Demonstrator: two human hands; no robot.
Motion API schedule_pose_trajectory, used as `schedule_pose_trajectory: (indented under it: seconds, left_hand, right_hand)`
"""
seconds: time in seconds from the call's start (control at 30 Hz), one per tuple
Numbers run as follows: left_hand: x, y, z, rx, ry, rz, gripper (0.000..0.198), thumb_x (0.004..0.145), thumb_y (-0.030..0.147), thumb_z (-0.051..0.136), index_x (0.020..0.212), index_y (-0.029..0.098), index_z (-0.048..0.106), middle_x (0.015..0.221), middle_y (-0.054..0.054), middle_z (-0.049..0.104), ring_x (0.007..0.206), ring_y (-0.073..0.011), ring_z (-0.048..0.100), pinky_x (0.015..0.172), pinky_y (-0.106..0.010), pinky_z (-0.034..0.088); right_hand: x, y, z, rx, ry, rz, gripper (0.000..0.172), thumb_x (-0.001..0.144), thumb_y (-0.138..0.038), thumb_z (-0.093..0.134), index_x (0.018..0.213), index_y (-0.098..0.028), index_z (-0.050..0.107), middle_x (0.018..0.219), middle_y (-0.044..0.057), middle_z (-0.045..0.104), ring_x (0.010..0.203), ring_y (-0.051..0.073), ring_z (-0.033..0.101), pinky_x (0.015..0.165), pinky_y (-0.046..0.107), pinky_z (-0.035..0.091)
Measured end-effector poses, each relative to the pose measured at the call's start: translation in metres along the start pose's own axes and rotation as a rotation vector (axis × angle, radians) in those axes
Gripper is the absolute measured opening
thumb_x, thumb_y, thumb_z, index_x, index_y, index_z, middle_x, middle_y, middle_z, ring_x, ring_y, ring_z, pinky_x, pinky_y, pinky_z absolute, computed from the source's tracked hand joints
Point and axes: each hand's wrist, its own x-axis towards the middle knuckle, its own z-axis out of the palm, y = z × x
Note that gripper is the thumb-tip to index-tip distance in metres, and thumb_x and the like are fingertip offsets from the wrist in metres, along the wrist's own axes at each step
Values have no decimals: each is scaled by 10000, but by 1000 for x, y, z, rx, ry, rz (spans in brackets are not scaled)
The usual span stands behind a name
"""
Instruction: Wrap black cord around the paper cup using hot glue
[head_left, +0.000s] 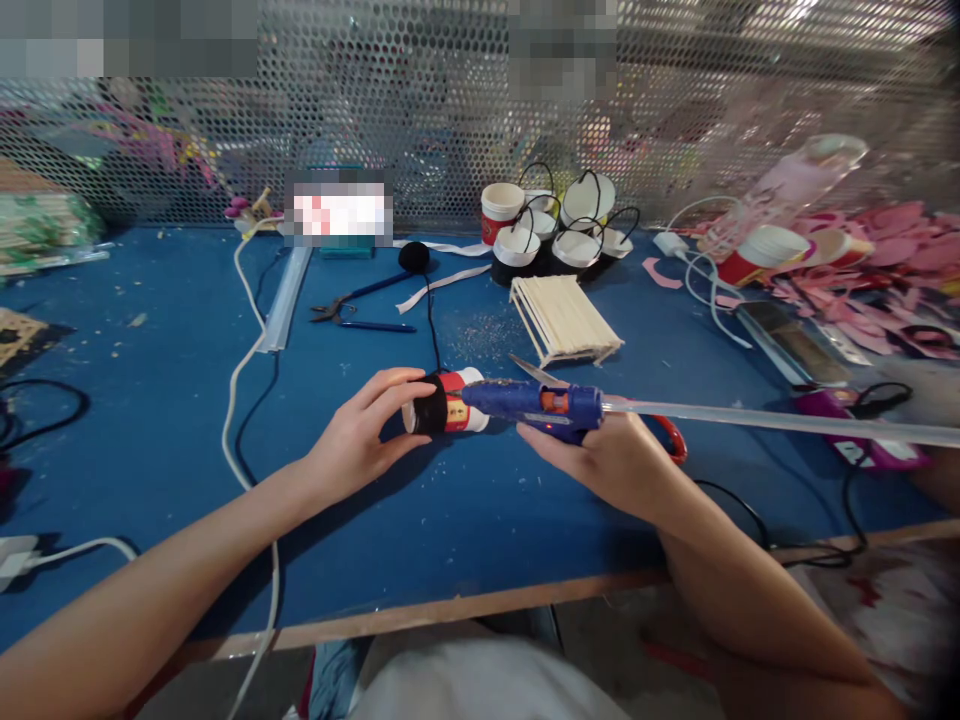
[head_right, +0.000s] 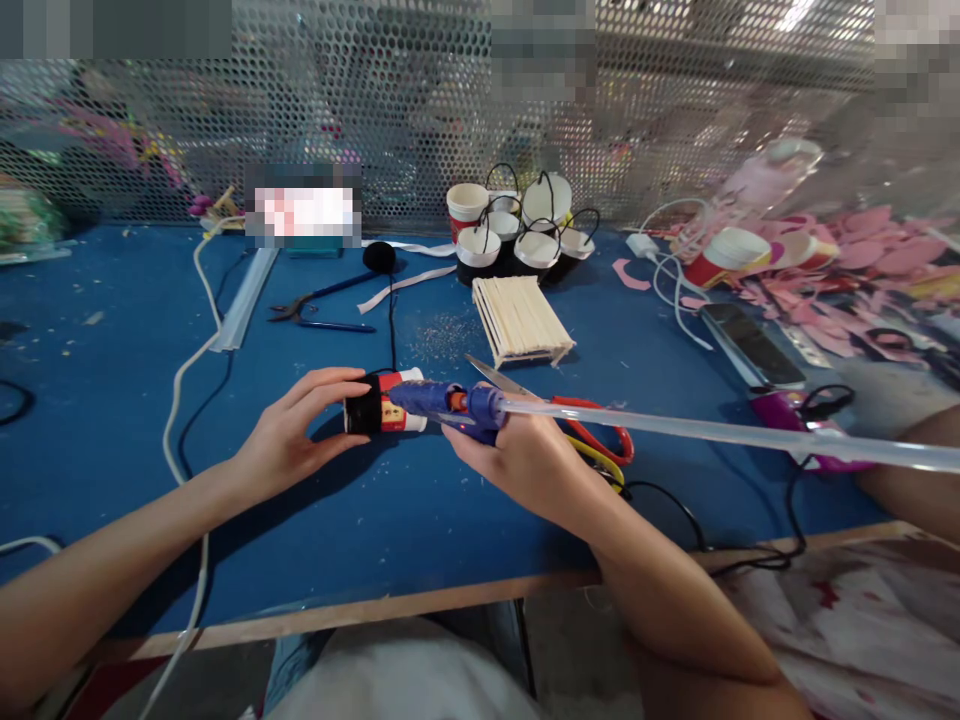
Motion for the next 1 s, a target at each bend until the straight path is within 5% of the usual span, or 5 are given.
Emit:
schedule_pose_trajectory:
  seconds: [0.27, 1.0]
  left_hand:
    - [1, 0, 0, -145, 0, -101, 449, 775, 283, 654, 1186, 218, 487, 1187, -112, 527, 1118, -235, 520, 870, -399, 525]
    - [5, 2, 0, -563, -2, -506, 488, 682, 312, 718, 1108, 171, 526, 999, -68, 626, 732, -149, 655, 690, -330, 591]
  right_hand:
    - [-4, -3, 4, 40, 23, 83, 197, 795, -332, 489, 716, -237, 642, 614, 43, 606, 604, 196, 583, 632, 337, 475]
    - [-11, -2, 2, 141, -39, 82, 51, 784, -277, 529, 767, -244, 565, 639, -14, 597, 532, 140, 525, 531, 271, 439]
